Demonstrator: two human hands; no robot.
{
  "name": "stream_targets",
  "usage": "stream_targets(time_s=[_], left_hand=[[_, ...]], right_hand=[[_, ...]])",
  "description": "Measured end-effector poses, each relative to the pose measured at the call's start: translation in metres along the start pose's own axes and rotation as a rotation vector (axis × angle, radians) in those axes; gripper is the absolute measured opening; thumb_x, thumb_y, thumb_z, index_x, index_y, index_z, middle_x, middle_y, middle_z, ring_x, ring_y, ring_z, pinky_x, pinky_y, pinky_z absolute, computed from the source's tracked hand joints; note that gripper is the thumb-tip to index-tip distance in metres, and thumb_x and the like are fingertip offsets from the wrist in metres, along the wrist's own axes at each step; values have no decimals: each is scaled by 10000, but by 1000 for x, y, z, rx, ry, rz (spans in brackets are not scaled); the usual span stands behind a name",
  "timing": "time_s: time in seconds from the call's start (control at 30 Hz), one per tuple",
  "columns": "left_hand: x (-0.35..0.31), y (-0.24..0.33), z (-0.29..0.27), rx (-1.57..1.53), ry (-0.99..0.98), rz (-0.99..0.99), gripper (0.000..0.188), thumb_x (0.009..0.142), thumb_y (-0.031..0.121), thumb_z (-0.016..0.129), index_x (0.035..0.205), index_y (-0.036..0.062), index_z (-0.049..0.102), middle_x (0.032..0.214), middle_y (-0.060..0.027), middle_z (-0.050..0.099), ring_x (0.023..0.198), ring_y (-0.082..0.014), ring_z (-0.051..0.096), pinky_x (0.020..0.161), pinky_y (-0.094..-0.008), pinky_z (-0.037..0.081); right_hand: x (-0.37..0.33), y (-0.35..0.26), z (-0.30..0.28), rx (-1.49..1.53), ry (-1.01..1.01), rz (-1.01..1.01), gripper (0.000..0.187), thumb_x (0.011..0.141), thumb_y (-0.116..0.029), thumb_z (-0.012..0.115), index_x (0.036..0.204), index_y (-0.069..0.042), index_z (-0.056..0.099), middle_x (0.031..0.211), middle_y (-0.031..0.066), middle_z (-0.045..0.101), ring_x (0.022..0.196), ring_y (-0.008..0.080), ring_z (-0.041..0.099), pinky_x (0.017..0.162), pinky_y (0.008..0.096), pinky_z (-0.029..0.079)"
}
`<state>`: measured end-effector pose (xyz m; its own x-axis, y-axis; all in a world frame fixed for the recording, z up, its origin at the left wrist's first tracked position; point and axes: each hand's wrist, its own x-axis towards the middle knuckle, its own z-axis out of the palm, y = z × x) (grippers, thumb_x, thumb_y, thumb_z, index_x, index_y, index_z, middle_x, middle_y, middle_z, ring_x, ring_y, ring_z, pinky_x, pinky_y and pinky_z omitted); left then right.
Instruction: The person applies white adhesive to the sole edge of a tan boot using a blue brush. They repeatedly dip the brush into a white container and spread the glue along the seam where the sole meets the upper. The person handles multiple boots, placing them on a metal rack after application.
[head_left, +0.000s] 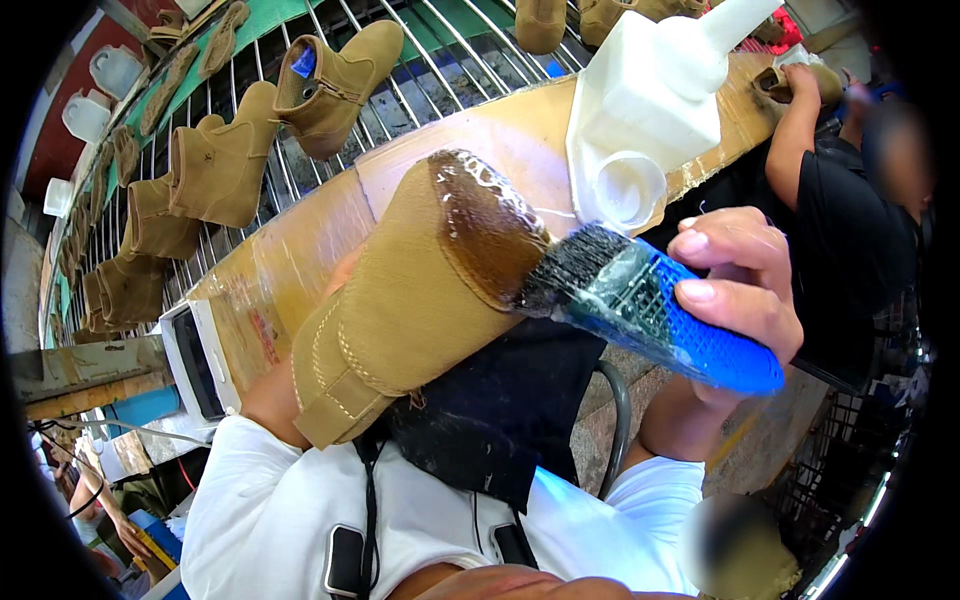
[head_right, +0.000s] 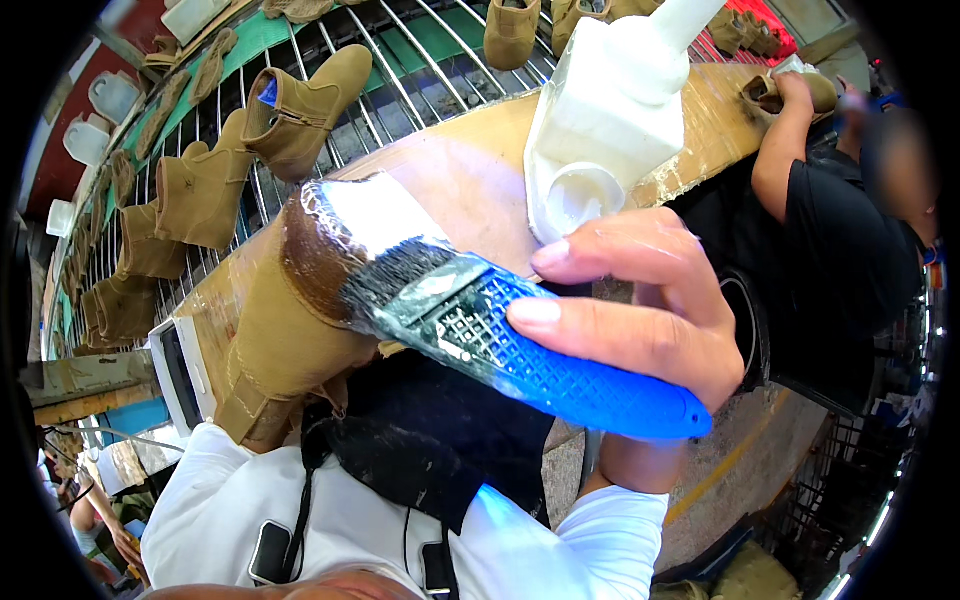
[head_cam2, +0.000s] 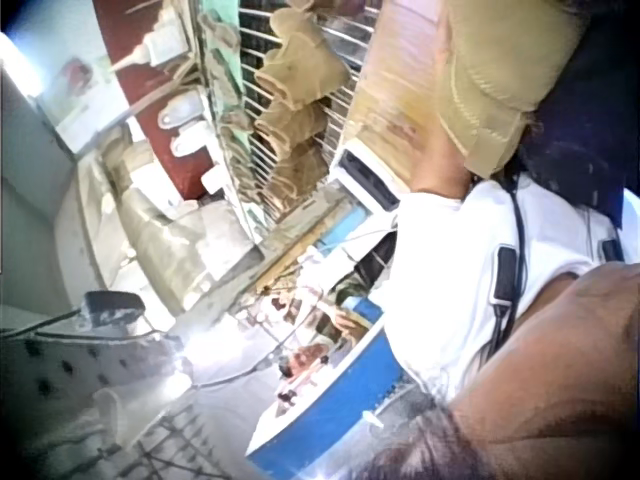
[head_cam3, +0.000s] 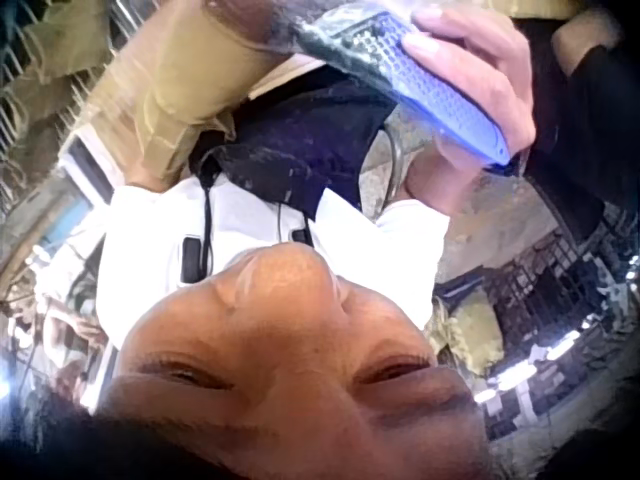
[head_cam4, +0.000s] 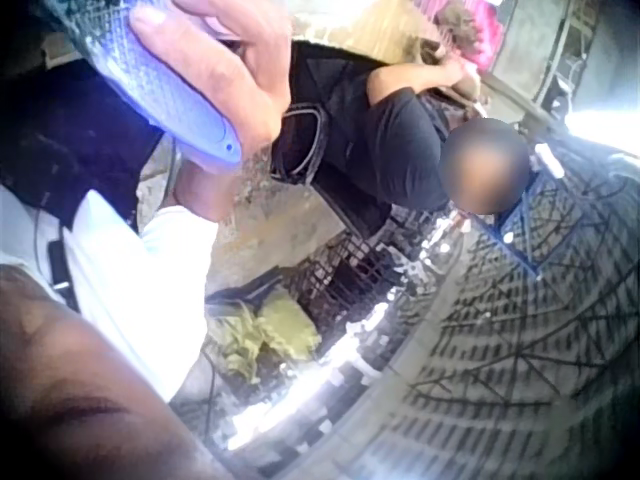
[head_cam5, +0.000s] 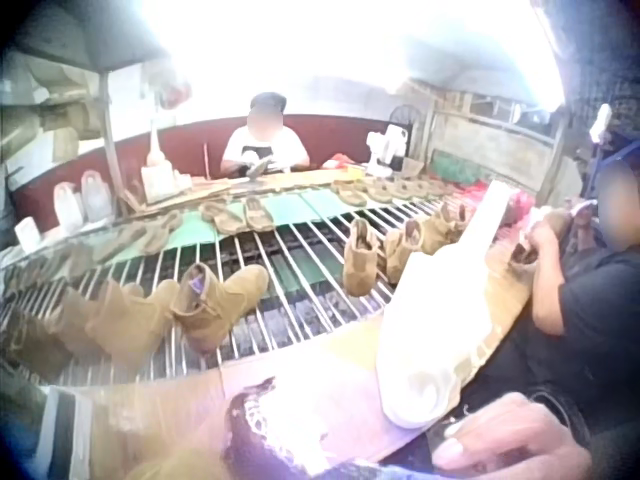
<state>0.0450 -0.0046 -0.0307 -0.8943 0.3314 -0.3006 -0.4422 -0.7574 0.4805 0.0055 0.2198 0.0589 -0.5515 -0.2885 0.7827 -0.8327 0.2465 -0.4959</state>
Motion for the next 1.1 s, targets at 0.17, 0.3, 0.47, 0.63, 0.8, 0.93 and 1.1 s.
stream_targets(time_s=[0.17, 0.3, 0.47, 0.63, 0.8, 0.93, 1.1], left_hand=[[-2, -10, -14, 130, 8, 84, 416, 941, 306, 444, 1245, 26, 492, 1153, -142, 592, 1000, -258, 607, 884, -386, 489], [-8, -14, -26, 211, 43, 144, 410, 938, 302, 456, 1237, 26, 499, 1143, -140, 598, 988, -253, 613, 874, -380, 495], [-10, -7, -45, 286, 114, 220, 402, 934, 298, 470, 1227, 25, 509, 1130, -137, 607, 974, -248, 620, 862, -373, 503], [-2, 20, -49, 296, 188, 220, 394, 930, 293, 484, 1217, 25, 519, 1116, -134, 615, 959, -242, 628, 849, -366, 511], [34, 87, -45, 255, 200, 7, 386, 927, 288, 498, 1207, 25, 528, 1103, -132, 623, 945, -237, 635, 837, -359, 519], [100, 169, -26, 648, 99, -171, 434, 809, 311, 611, 1120, 12, 566, 985, -125, 643, 824, -211, 647, 746, -334, 530], [244, 230, 28, 1728, 95, -168, 542, 742, 416, 688, 1039, -30, 613, 925, -128, 653, 762, -156, 642, 665, -287, 512]], right_hand=[[4, 12, 12, 147, 38, -39, 185, 670, -173, 696, 832, -86, 707, 857, 97, 635, 759, 205, 602, 698, 295, 466], [2, 19, 13, 207, -8, -54, 193, 689, -163, 681, 852, -62, 703, 851, 105, 634, 769, 213, 607, 695, 296, 466], [-20, 35, 7, 278, -35, 151, 203, 701, -138, 694, 856, -6, 686, 899, 140, 633, 840, 229, 607, 764, 312, 465], [-65, 60, 1, 564, 396, 566, 267, 821, -113, 629, 1049, 23, 602, 1010, 146, 619, 919, 231, 597, 823, 324, 461], [-96, 77, -37, 826, 704, 822, 223, 895, -158, 550, 1051, -4, 588, 996, 122, 626, 872, 210, 587, 795, 336, 464], [-108, 85, -54, 861, 797, 871, 213, 903, -164, 538, 1046, -13, 584, 985, 114, 627, 809, 198, 574, 742, 322, 467], [-108, 98, -59, 785, 756, 856, 248, 866, -157, 569, 1048, 9, 542, 1011, 108, 581, 853, 182, 541, 682, 305, 415]])
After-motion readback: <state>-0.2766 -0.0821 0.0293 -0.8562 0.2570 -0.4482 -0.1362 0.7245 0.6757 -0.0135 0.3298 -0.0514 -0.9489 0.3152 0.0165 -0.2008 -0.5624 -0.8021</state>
